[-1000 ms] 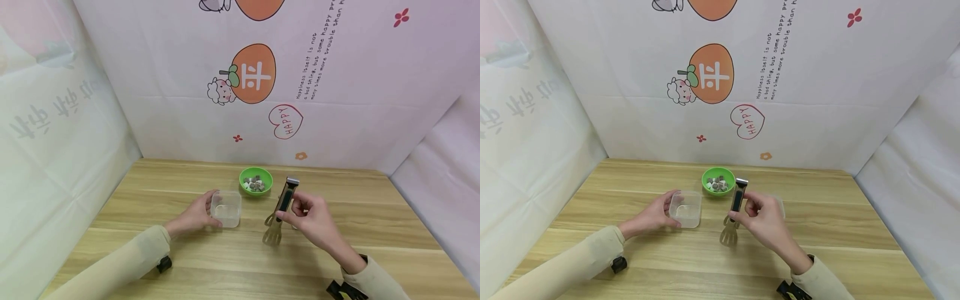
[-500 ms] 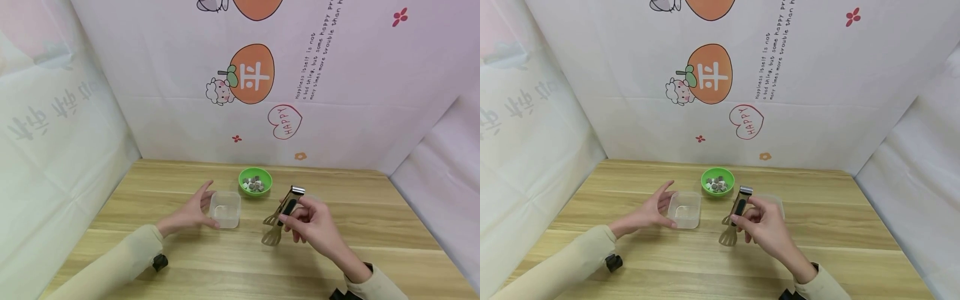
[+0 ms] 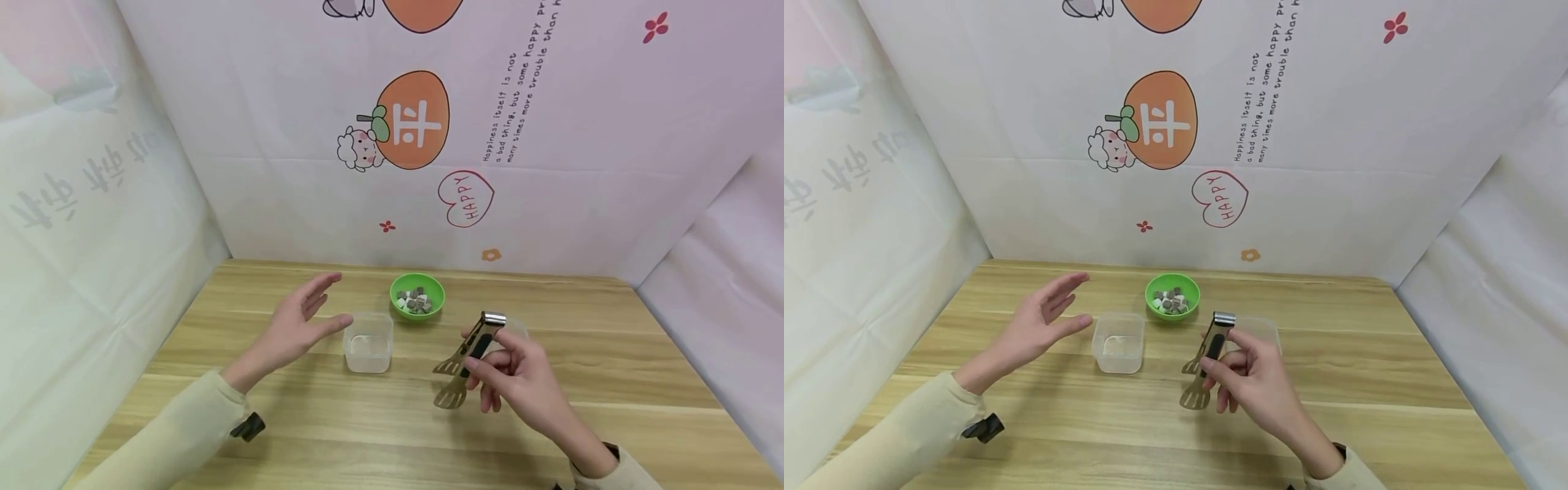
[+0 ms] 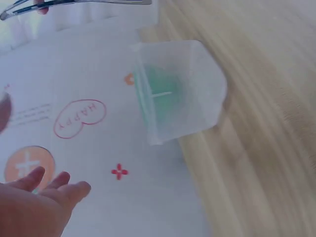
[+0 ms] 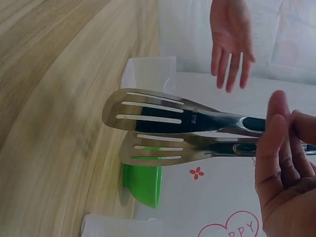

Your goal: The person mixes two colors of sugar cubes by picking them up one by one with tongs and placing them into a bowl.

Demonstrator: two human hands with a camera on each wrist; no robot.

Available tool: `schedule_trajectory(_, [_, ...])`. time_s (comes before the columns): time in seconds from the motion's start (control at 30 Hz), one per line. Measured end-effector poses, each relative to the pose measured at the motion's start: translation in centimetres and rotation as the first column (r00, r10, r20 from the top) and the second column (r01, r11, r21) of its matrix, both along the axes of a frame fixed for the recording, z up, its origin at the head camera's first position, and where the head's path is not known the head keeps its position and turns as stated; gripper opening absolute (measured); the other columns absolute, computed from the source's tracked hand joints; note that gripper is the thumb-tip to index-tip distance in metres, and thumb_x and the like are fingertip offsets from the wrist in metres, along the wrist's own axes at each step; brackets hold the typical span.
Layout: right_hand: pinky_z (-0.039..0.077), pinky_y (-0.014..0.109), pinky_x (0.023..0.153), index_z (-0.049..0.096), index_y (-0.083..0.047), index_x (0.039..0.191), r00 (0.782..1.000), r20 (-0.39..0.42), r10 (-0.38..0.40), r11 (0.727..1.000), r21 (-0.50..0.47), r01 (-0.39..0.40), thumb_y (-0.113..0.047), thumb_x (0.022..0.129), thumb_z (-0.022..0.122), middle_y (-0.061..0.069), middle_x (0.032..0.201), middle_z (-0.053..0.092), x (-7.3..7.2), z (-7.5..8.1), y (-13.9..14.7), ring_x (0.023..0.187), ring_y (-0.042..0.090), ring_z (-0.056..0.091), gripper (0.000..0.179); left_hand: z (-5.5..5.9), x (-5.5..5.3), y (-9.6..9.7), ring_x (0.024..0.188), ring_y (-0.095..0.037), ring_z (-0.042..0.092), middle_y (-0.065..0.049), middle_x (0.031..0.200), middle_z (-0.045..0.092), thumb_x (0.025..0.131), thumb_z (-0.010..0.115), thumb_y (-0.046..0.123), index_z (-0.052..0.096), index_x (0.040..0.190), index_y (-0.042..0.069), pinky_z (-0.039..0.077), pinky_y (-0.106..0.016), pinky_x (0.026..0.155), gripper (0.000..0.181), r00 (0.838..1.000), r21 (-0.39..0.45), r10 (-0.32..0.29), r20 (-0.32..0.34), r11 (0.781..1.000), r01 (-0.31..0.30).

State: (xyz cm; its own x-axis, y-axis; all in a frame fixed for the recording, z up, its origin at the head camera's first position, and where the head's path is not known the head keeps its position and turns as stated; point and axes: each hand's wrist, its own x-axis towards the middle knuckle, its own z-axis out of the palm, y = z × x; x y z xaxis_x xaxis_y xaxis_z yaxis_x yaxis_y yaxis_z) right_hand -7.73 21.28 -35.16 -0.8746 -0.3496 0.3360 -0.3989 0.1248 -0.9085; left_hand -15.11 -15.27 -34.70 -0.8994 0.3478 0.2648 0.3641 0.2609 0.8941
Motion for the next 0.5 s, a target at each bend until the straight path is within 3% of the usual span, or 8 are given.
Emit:
schedule_trajectory(0.13, [0.059, 0.041, 0.043, 0.058, 0.002, 0.141, 0.998, 0.003, 0.065, 0.997, -0.052, -0.065, 0.006, 0.103, 0.061, 0.017, 0.085, 0.076, 0.2, -0.3, 0.3, 0.059, 0.028, 0.072, 0.038, 0.9, 1.1, 0.5, 0.150, -0.029, 0.040, -0.010, 0.158, 0.048, 0.094, 0.082, 0.016, 0.049, 0.154, 0.004, 0.035, -0.033, 0.122, 0.069, 0.996, -0.019, 0.055, -0.074, 0.998, -0.056])
schedule_trajectory(0.3, [0.062, 0.045, 0.050, 0.053, 0.003, 0.147, 0.985, 0.000, 0.174, 0.970, -0.171, -0.171, 0.007, 0.110, 0.034, 0.027, 0.099, 0.075, 0.4, -0.5, 0.6, 0.078, 0.035, 0.076, 0.041, 1.2, 2.0, 1.0, 0.145, -0.027, 0.048, -0.009, 0.149, 0.058, 0.095, 0.081, 0.013, 0.058, 0.146, 0.005, 0.038, -0.030, 0.120, 0.057, 0.987, -0.007, 0.086, -0.135, 0.996, -0.088])
schedule_trajectory(0.37, [0.063, 0.044, 0.052, 0.055, 0.002, 0.145, 0.987, 0.008, 0.162, 0.971, -0.181, -0.158, 0.001, 0.113, 0.025, 0.028, 0.100, 0.075, 0.6, -0.4, 0.5, 0.083, 0.035, 0.077, 0.044, 1.2, 2.1, 1.2, 0.142, -0.026, 0.051, -0.008, 0.145, 0.061, 0.095, 0.081, 0.011, 0.061, 0.142, 0.005, 0.038, -0.030, 0.120, 0.052, 0.984, 0.011, 0.100, -0.149, 0.995, -0.099])
schedule_trajectory(0.5, [0.063, 0.043, 0.053, 0.061, 0.005, 0.137, 0.998, 0.061, 0.036, 0.991, -0.134, -0.027, -0.014, 0.117, 0.020, 0.025, 0.095, 0.076, 1.2, 0.1, 0.1, 0.086, 0.030, 0.077, 0.049, 0.8, 2.1, 1.3, 0.137, -0.024, 0.055, -0.007, 0.139, 0.065, 0.094, 0.081, 0.006, 0.064, 0.138, 0.004, 0.038, -0.029, 0.120, 0.047, 0.982, 0.043, 0.113, -0.149, 0.993, -0.108])
